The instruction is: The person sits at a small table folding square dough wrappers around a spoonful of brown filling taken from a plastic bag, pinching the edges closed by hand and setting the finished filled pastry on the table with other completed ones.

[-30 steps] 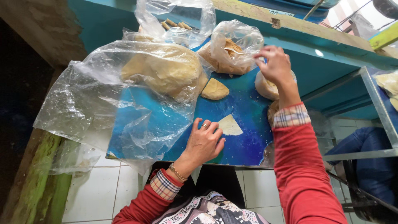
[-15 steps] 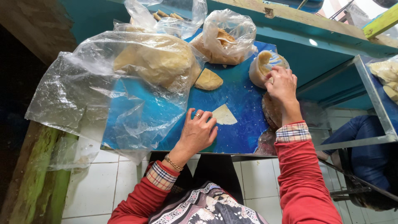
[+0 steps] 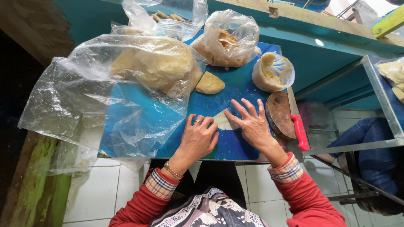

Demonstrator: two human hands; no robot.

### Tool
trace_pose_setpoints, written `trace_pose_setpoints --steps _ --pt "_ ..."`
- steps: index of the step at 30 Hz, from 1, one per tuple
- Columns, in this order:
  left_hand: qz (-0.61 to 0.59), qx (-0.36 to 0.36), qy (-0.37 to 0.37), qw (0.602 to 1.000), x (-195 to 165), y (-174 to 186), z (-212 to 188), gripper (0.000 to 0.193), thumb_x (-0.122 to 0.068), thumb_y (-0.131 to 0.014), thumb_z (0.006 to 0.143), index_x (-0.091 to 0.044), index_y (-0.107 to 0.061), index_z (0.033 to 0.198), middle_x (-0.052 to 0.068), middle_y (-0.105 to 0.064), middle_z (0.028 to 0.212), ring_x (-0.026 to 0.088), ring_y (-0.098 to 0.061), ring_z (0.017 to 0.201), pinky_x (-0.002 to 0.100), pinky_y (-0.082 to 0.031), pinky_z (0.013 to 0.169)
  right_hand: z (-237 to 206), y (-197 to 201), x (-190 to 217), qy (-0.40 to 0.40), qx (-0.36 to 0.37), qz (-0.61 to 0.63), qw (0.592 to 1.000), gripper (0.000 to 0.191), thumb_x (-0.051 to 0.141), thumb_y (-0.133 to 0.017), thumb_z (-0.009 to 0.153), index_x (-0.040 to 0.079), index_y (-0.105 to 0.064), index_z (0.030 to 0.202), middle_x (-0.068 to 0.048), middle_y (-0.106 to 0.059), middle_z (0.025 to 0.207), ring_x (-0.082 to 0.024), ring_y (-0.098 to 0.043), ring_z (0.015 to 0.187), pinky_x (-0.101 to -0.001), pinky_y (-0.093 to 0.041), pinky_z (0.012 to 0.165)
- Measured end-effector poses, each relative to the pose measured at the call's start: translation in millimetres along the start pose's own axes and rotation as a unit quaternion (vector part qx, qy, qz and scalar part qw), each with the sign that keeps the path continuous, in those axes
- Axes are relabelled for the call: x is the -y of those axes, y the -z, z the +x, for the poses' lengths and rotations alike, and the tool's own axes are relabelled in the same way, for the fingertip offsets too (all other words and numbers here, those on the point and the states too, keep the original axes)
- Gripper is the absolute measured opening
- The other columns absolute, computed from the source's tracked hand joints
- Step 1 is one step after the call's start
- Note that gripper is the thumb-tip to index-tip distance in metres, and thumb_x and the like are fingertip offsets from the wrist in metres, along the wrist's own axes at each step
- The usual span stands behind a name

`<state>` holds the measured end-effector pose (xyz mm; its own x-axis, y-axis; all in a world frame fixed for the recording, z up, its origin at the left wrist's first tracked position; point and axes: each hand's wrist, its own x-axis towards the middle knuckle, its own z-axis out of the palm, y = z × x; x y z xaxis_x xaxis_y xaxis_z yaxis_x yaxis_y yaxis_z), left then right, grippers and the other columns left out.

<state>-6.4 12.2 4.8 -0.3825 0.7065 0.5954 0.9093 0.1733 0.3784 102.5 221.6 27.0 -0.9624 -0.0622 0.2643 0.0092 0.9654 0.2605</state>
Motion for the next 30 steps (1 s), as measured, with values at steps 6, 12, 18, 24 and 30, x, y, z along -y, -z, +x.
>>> trace_pose_setpoints --steps 6,12,18,24,30 --pt "-0.016 -0.003 0.005 1.000 0 2 1 0.013 -0.019 -0.072 0.083 -0.009 -0.066 0.089 0.007 -0.064 0.100 0.027 -0.060 0.098 0.051 -0.040 0.099 26 7 -35 0.027 0.012 -0.023 0.999 0.056 0.002 -0.064 0.074 0.034 -0.074 0.119 -0.007 -0.057 0.143 -0.030 -0.052 0.130 -0.0594 -0.032 0.111" --pt "-0.026 0.001 0.005 1.000 0 4 1 0.013 -0.018 -0.072 0.083 -0.008 -0.065 0.088 0.008 -0.063 0.100 0.028 -0.059 0.098 0.050 -0.041 0.098 135 -13 -102 -0.103 -0.177 0.131 0.970 0.022 0.017 -0.066 0.102 0.015 -0.073 0.123 -0.009 -0.071 0.121 -0.032 -0.064 0.113 -0.0447 -0.050 0.092" --pt "-0.044 -0.001 0.013 0.999 0 6 0 0.013 -0.017 -0.072 0.082 -0.008 -0.066 0.089 0.008 -0.063 0.101 0.028 -0.059 0.098 0.050 -0.041 0.098 226 -52 -131 -0.167 -0.006 0.063 0.984 0.021 0.026 -0.064 0.098 0.012 -0.074 0.111 -0.017 -0.070 0.109 -0.039 -0.068 0.100 -0.0499 -0.054 0.085" --pt "-0.044 0.006 0.012 0.999 0 3 1 0.013 -0.017 -0.071 0.082 -0.008 -0.066 0.089 0.008 -0.062 0.101 0.028 -0.059 0.097 0.050 -0.041 0.097 229 -66 -134 -0.166 -0.043 0.048 0.984 0.020 0.019 -0.059 0.097 0.006 -0.075 0.099 -0.019 -0.072 0.103 -0.039 -0.070 0.095 -0.0496 -0.055 0.081" --pt "-0.037 0.000 0.011 0.999 0 3 1 0.013 -0.017 -0.071 0.083 -0.008 -0.066 0.089 0.008 -0.063 0.100 0.028 -0.059 0.097 0.050 -0.041 0.097 209 -57 -151 -0.269 -0.103 0.211 0.934 0.023 0.024 -0.063 0.096 0.007 -0.078 0.093 -0.014 -0.077 0.089 -0.033 -0.071 0.083 -0.0443 -0.054 0.075"
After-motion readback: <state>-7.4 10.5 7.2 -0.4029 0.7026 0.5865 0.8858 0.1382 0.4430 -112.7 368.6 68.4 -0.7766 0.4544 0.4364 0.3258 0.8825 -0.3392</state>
